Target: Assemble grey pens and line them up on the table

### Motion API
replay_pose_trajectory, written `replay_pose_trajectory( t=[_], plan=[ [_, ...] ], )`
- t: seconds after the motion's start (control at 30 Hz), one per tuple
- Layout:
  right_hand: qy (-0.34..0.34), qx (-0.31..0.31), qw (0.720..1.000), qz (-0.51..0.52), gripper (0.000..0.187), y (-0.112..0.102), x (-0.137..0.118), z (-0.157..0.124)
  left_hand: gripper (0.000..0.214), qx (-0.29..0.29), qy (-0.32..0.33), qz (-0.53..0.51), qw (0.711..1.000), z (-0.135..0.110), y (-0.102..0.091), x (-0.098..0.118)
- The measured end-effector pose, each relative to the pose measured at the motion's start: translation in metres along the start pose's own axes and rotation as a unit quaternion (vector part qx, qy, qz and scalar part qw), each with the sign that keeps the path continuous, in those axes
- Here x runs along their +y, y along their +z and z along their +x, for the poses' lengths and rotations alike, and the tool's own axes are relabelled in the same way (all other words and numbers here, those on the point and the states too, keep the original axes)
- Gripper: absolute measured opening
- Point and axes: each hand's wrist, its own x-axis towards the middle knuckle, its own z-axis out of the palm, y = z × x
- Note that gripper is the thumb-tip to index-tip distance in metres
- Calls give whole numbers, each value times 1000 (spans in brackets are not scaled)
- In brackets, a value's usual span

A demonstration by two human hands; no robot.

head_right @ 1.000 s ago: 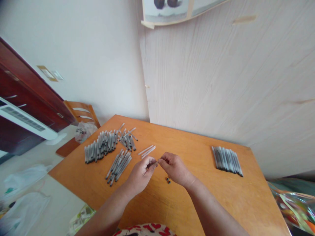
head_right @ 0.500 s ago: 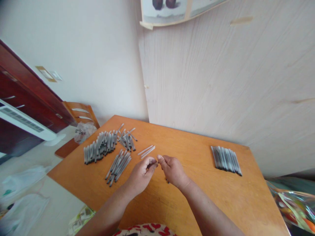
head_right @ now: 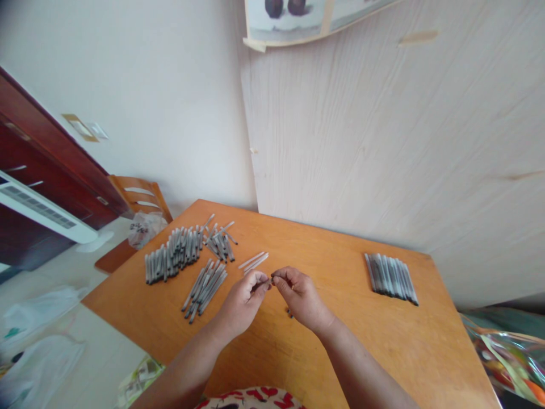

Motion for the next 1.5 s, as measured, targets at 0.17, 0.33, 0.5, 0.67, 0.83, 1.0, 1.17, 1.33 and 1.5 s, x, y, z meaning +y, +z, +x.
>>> replay_pose_trajectory(
  t=[0.17,0.33,0.5,0.67,0.83,1.0,1.17,1.33,1.5],
  plan=[
    [8,1,999,-38,31,-1,0,0,16,-7,0,15,1000,-1,2,-3],
    [-8,18,991,-130,37,-1,-2,1,16,-16,6,46,999,0,3,-1],
    [-20,18,984,-174,41,4,3,0,18,-25,19,74,997,-1,3,4],
    [-5,24,989,-145,48,11,12,-2,19,-30,21,95,995,-2,4,7],
    [15,41,995,-93,48,10,11,-5,17,-26,15,58,998,-3,4,4],
    [10,42,998,-36,34,4,-2,-8,14,-9,5,22,1000,-3,3,2],
    [17,29,998,-46,36,6,-1,-8,16,-14,-4,22,1000,-4,5,0],
    [-4,49,989,-140,43,11,11,-6,18,-33,15,51,998,-4,7,1],
    [2,43,983,-179,50,13,20,-4,19,-44,24,85,995,-4,7,5]
  ],
)
